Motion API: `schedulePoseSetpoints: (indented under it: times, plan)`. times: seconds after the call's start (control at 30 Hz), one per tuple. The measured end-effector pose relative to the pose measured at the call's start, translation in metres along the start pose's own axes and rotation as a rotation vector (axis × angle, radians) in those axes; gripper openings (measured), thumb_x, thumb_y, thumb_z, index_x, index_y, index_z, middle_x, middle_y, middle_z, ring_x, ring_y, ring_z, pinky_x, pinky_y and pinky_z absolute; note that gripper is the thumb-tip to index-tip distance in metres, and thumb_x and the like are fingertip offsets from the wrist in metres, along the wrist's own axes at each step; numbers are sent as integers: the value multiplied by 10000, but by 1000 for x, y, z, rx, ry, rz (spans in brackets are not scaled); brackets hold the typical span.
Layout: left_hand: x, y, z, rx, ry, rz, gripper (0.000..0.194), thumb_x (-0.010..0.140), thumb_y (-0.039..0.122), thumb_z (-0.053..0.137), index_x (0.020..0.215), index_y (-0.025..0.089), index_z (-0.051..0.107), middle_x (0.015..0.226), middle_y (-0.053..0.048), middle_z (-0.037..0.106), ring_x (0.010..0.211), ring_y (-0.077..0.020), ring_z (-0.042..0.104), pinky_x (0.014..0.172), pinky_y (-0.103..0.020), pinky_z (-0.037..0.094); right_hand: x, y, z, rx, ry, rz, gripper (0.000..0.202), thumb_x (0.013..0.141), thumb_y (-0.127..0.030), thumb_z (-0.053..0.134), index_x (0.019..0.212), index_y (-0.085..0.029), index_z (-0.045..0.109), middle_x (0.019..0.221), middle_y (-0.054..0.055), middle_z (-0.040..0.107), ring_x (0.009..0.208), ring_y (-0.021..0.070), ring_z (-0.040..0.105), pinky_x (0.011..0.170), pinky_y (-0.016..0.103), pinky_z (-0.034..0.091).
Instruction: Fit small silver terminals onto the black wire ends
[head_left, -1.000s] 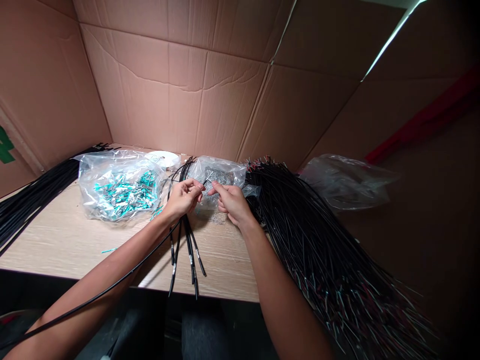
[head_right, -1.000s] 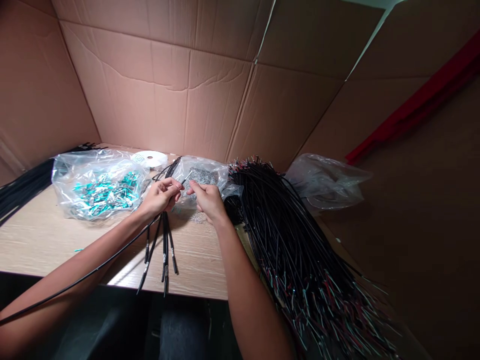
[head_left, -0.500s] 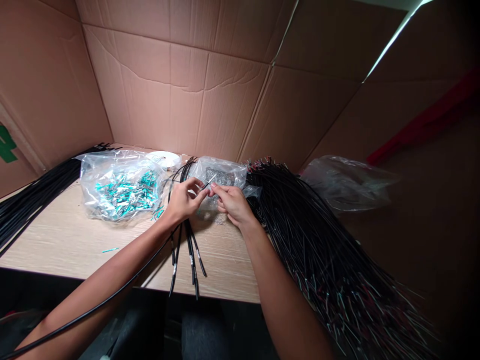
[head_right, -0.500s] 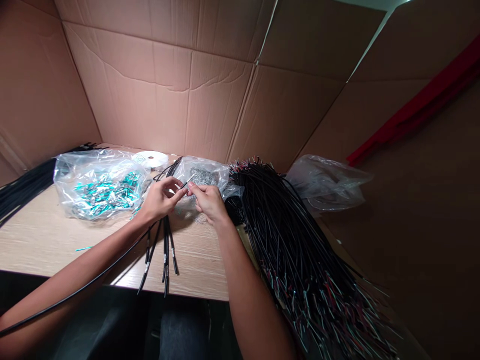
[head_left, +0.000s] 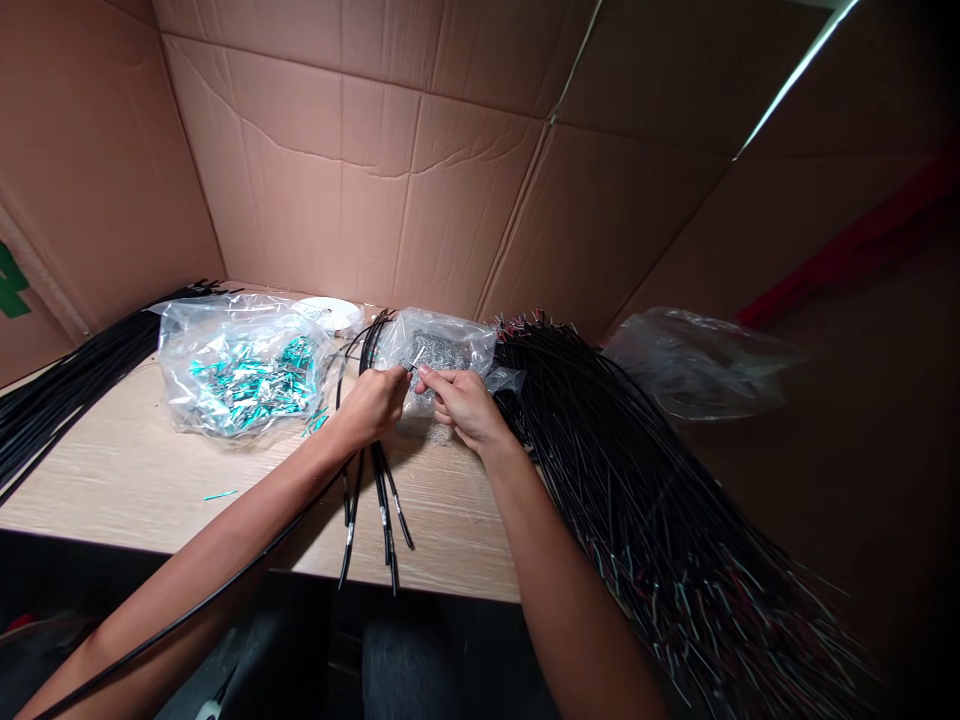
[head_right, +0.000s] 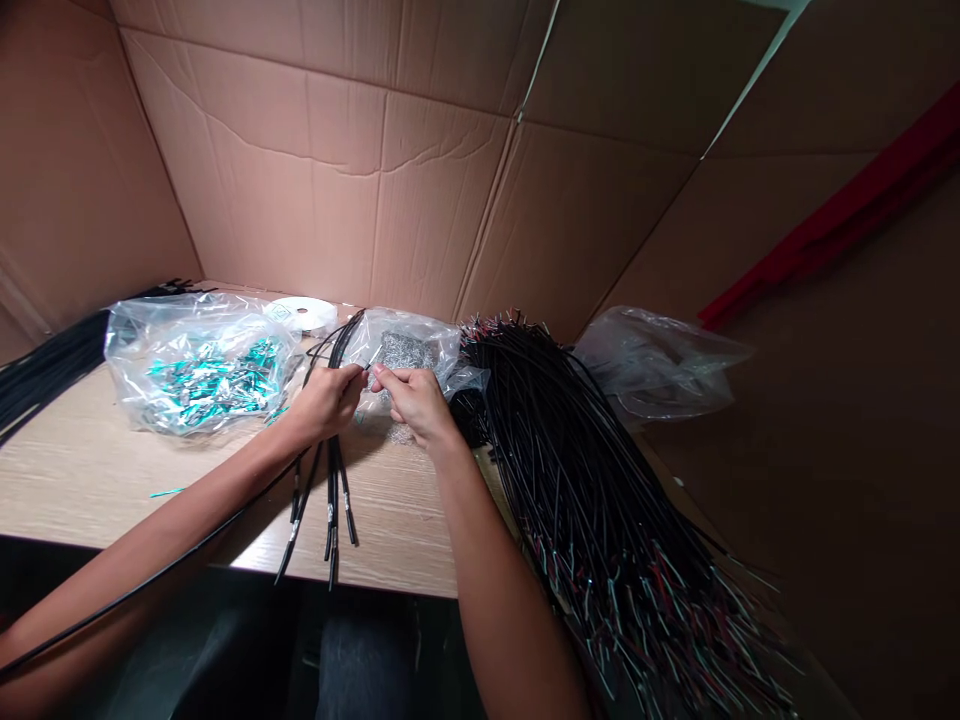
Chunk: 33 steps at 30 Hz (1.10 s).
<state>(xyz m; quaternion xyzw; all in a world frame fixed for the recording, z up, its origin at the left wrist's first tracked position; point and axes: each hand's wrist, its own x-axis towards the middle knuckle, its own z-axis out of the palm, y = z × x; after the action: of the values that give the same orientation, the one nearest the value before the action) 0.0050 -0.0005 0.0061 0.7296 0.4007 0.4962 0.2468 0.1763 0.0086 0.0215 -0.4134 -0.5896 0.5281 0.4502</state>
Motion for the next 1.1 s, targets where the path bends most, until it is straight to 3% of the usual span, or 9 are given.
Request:
schedulePoseSetpoints:
  times: [0.1, 0.2, 0.3, 0.4, 0.5, 0.7, 0.83, 0.93, 1.1]
  plan:
    - [2, 4, -4, -222, -121, -116, 293, 988, 330, 575, 742, 176, 610, 516, 14, 480, 433, -105, 389, 455, -227, 249, -2, -4, -2, 44, -65, 8, 374, 856, -524, 745, 714, -186, 669, 512, -84, 297, 439, 62, 176, 422, 249, 97]
    - [4, 7, -12, -631, -262, -291, 332, 1002, 436, 552, 812, 169, 610, 518, 58, 446, 330, -57, 284, 348, -198, 189, -5, -12, -4, 87, -131, 13, 374, 842, -537, 749, 743, -188, 661, 538, -76, 344, 450, 61, 166, 433, 257, 95]
    - [4, 7, -20, -953, -358, -387, 296, 981, 408, 597, 809, 167, 586, 537, 97, 380, 300, -18, 152, 290, -167, 150, -8, -18, -5, 113, -187, 4, 405, 835, -583, 749, 765, -197, 651, 509, -99, 288, 446, 66, 153, 442, 260, 111]
    - [3, 5, -23, -1095, -396, -414, 270, 977, 375, 603, 812, 161, 587, 531, 110, 336, 295, -12, 99, 263, -145, 161, -9, -19, -7, 120, -230, -2, 445, 839, -627, 738, 766, -200, 639, 501, -111, 249, 446, 67, 146, 448, 261, 118]
    - [4, 3, -23, -1127, -402, -428, 271, 977, 360, 608, 799, 157, 589, 525, 112, 327, 288, -8, 95, 253, -136, 166, -7, -17, -10, 130, -211, -13, 472, 844, -651, 732, 764, -196, 637, 524, -110, 231, 451, 66, 136, 451, 264, 102]
    - [4, 4, -22, -1087, -410, -474, 239, 975, 342, 613, 851, 141, 652, 509, 104, 356, 282, -6, 118, 255, -136, 144, -1, -13, -7, 118, 21, -134, 420, 805, -617, 781, 845, -211, 680, 547, -92, 287, 462, 79, 158, 443, 278, 125]
    - [3, 7, -21, -966, -440, -511, 257, 966, 368, 618, 860, 143, 679, 484, 100, 359, 277, -16, 138, 258, -149, 157, -2, -12, -4, 82, 42, -202, 285, 766, -453, 838, 858, -217, 709, 624, -47, 424, 483, 83, 241, 440, 282, 174]
    - [3, 7, -21, -917, -452, -528, 267, 947, 384, 635, 853, 141, 691, 475, 101, 358, 279, -19, 128, 263, -162, 142, -3, -11, -6, 45, 31, -212, 227, 788, -401, 821, 804, -211, 698, 625, -37, 432, 494, 85, 260, 444, 282, 170]
    - [4, -1, -24, -799, -478, -424, 266, 950, 409, 649, 910, 157, 724, 462, 97, 367, 280, -37, 202, 287, -179, 138, -4, -13, -7, 54, -1, -141, 248, 787, -393, 822, 775, -192, 678, 635, -34, 447, 496, 74, 246, 444, 279, 144]
